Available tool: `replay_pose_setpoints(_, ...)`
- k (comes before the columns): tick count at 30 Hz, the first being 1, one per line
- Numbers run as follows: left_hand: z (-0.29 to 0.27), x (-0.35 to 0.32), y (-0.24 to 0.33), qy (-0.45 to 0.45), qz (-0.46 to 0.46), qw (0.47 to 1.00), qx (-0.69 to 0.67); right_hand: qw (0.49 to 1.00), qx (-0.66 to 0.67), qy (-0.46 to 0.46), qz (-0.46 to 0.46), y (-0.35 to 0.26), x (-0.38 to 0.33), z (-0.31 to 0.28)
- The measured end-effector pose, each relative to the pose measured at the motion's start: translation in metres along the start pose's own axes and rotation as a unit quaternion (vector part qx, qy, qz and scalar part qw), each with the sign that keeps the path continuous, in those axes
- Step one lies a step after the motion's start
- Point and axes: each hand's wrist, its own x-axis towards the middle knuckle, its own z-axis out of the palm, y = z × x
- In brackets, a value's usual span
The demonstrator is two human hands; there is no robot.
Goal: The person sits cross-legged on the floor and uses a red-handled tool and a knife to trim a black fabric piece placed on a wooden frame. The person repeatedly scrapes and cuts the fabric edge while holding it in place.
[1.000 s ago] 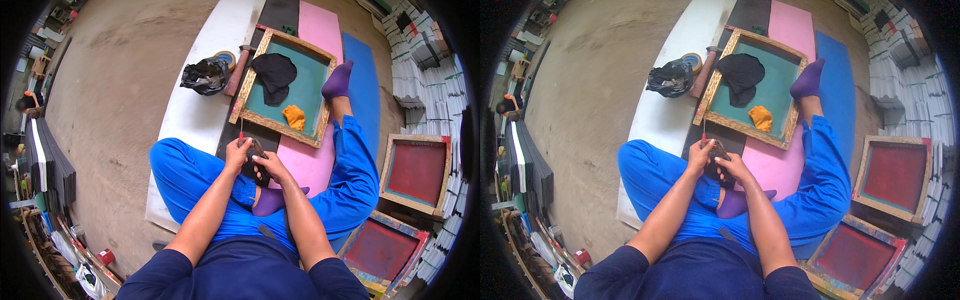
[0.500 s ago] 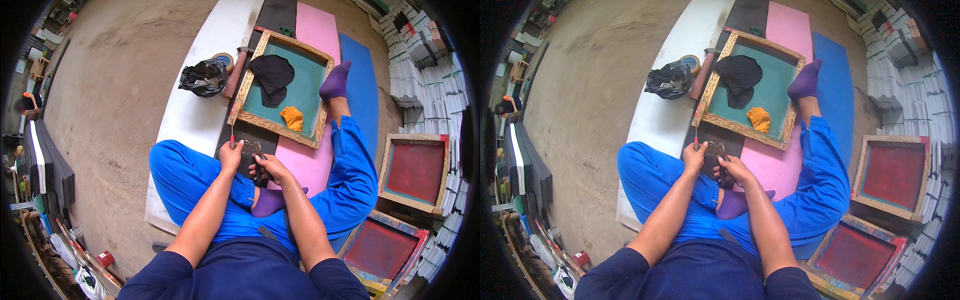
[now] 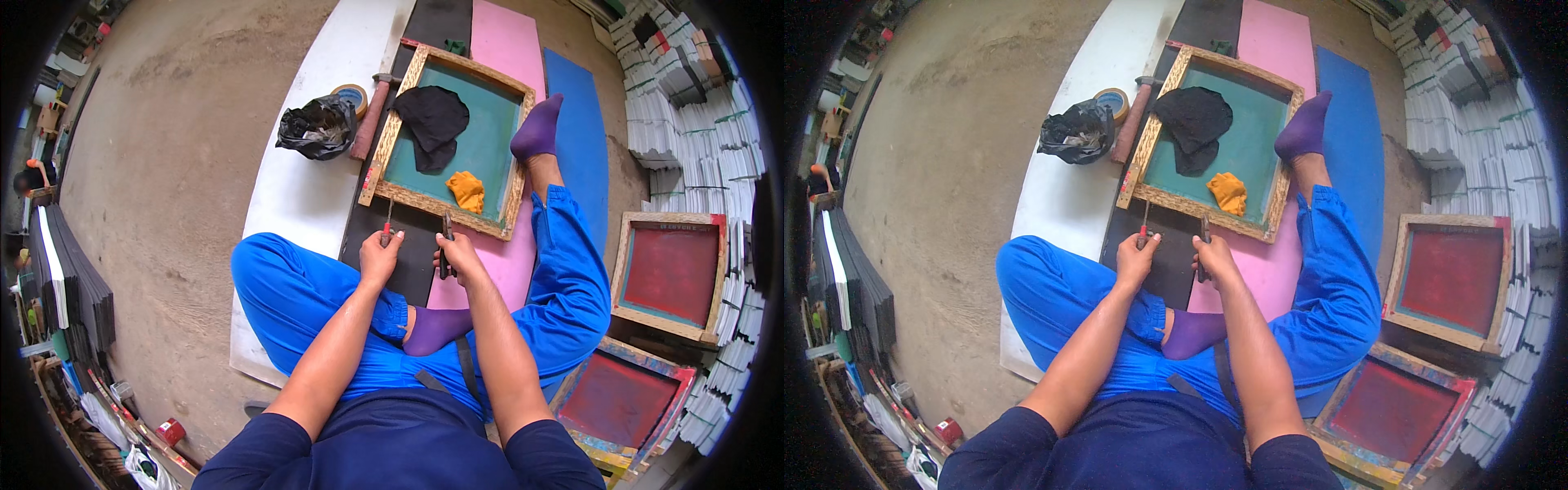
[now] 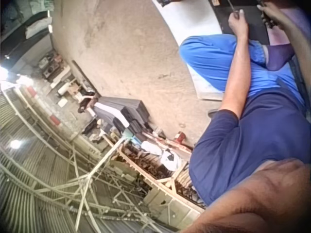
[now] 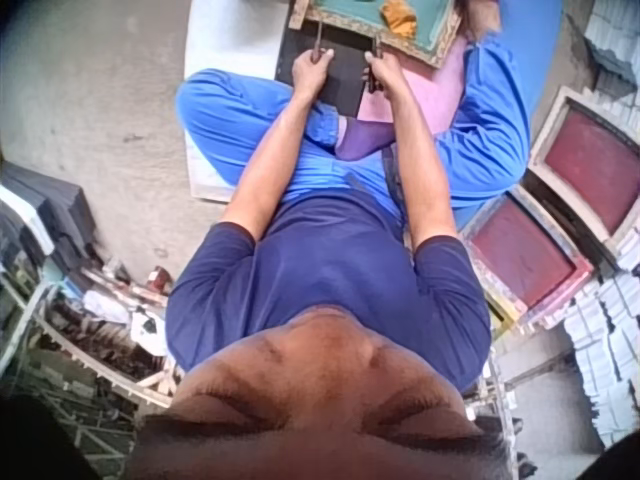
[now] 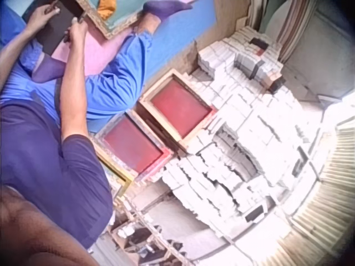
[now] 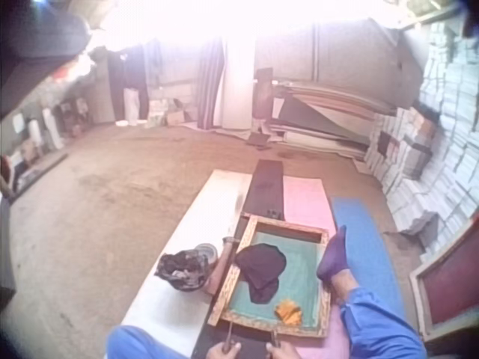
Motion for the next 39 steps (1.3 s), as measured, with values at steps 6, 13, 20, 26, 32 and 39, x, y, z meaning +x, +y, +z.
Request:
replay_pose_setpoints(6, 0.004, 0.002, 0.001, -0.001, 0.012, 1.0, -0.007, 0.998, -0.051, 0.04, -0.011, 0.0, 0.016, 0.004)
replay_pose_setpoints(13, 0.007, 0.006, 0.0, -0.014, -0.018, 0.999, -0.03, 0.995, -0.078, 0.064, 0.001, -0.007, 0.01, 0.018)
replay_pose_setpoints(20, 0.012, 0.009, -0.002, -0.017, -0.026, 0.998, -0.047, 0.952, -0.207, 0.203, -0.093, 0.024, 0.03, 0.019)
replay_pose_setpoints(26, 0.016, 0.014, -0.013, -0.012, -0.027, 0.998, -0.054, 0.988, -0.093, 0.121, -0.024, 0.002, 0.01, 0.022)
replay_pose_setpoints(32, 0.02, 0.017, -0.014, -0.032, -0.033, 0.995, -0.085, 0.998, 0.027, 0.055, -0.007, 0.005, 0.01, 0.016)
replay_pose_setpoints(39, 0.015, 0.011, 0.002, -0.043, -0.063, 0.992, -0.103, 0.992, 0.127, -0.021, -0.016, 0.019, 0.017, 0.008)
